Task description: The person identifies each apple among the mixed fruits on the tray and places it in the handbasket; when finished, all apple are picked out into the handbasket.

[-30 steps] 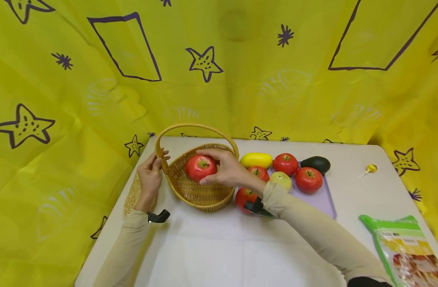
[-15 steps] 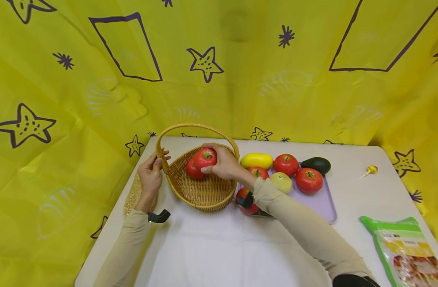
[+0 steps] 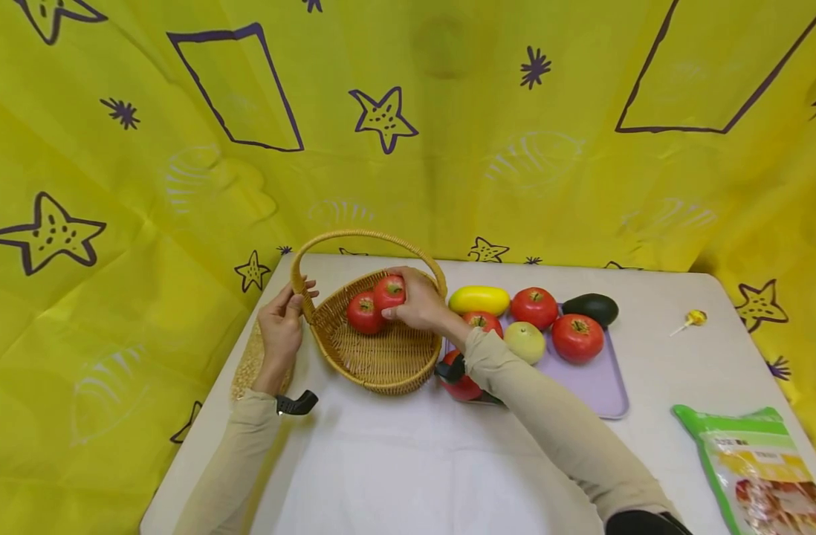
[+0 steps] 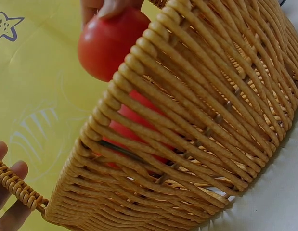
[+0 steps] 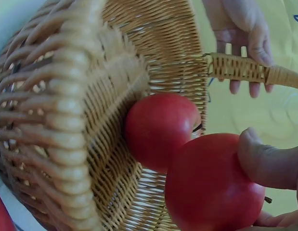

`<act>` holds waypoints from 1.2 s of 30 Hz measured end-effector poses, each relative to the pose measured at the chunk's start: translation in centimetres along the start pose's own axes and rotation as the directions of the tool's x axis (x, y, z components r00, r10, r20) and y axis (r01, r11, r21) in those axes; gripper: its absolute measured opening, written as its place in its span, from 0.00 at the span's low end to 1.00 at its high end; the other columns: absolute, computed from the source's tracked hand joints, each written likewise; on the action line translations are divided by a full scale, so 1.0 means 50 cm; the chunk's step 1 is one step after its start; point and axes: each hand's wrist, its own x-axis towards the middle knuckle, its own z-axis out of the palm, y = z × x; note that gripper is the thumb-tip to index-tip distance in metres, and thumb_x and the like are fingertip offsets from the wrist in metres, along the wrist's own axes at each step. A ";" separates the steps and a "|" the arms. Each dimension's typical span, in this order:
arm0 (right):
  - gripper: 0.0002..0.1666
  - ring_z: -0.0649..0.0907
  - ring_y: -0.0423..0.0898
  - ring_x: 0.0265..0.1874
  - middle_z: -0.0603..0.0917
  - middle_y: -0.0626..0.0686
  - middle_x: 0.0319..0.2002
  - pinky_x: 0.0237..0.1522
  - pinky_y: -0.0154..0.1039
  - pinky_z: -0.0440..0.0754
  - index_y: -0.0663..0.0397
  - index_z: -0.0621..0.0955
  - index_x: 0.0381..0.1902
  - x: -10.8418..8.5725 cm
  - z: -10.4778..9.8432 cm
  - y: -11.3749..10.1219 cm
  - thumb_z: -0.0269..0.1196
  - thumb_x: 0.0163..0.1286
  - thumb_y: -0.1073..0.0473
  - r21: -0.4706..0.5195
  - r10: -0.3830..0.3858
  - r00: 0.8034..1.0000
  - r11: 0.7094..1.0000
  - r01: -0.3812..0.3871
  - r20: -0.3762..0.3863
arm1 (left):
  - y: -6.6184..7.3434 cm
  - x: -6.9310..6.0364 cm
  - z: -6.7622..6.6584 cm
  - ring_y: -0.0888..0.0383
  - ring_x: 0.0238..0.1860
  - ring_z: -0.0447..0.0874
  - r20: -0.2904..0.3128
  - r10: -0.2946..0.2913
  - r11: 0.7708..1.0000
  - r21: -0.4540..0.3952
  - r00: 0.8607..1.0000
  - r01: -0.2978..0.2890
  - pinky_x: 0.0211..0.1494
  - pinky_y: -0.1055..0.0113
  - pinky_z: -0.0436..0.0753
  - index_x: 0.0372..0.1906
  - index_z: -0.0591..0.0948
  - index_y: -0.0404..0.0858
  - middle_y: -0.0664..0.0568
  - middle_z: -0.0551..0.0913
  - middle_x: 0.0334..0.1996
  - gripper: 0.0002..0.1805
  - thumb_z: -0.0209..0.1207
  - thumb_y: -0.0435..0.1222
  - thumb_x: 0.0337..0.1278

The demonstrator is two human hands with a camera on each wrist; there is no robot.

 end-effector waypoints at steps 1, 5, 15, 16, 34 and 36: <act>0.49 0.76 0.64 0.71 0.71 0.67 0.74 0.72 0.59 0.78 0.60 0.66 0.79 0.001 0.001 0.002 0.76 0.66 0.64 -0.012 0.001 1.000 1.000 -0.001 0.000 | 0.000 0.000 0.000 0.38 0.52 0.91 0.000 -0.001 1.000 0.000 1.000 0.001 0.60 0.71 0.87 0.66 0.83 0.30 0.30 0.88 0.55 0.18 0.55 0.28 0.78; 0.49 0.74 0.65 0.72 0.70 0.69 0.75 0.73 0.59 0.76 0.64 0.65 0.79 0.005 0.007 0.007 0.75 0.65 0.63 -0.053 0.010 1.000 0.999 -0.010 -0.005 | 0.003 -0.001 0.003 0.39 0.51 0.91 -0.005 0.002 1.000 -0.003 1.000 -0.002 0.59 0.71 0.88 0.66 0.83 0.30 0.30 0.88 0.55 0.18 0.55 0.27 0.78; 0.49 0.76 0.66 0.69 0.72 0.70 0.71 0.71 0.58 0.79 0.65 0.69 0.75 0.018 0.024 0.014 0.76 0.58 0.69 -0.037 0.078 0.997 0.996 -0.079 -0.026 | 0.003 -0.003 0.000 0.39 0.52 0.91 0.012 0.001 1.000 -0.004 1.000 -0.001 0.59 0.71 0.88 0.66 0.83 0.30 0.30 0.87 0.55 0.19 0.55 0.28 0.78; 0.49 0.76 0.65 0.69 0.73 0.70 0.71 0.71 0.58 0.79 0.65 0.69 0.75 0.020 0.025 0.015 0.76 0.57 0.69 -0.048 0.079 0.996 0.996 -0.080 -0.029 | 0.003 -0.002 0.000 0.40 0.52 0.91 0.011 0.002 1.000 -0.006 1.000 -0.001 0.59 0.71 0.88 0.66 0.83 0.30 0.30 0.87 0.55 0.19 0.55 0.28 0.78; 0.47 0.77 0.65 0.67 0.77 0.68 0.68 0.70 0.57 0.79 0.63 0.72 0.72 0.044 0.043 0.031 0.78 0.55 0.69 -0.048 0.195 0.980 0.979 -0.197 -0.044 | 0.000 0.000 0.003 0.33 0.52 0.89 0.002 -0.004 1.000 -0.018 1.000 0.004 0.59 0.70 0.88 0.66 0.83 0.29 0.29 0.87 0.55 0.18 0.55 0.27 0.78; 0.47 0.78 0.65 0.67 0.77 0.68 0.67 0.70 0.57 0.79 0.63 0.73 0.72 0.045 0.044 0.031 0.78 0.55 0.69 -0.045 0.201 0.979 0.978 -0.203 -0.044 | 0.000 0.000 0.002 0.35 0.52 0.90 -0.002 0.003 1.000 -0.020 1.000 -0.003 0.59 0.70 0.88 0.66 0.83 0.29 0.28 0.87 0.55 0.18 0.55 0.27 0.78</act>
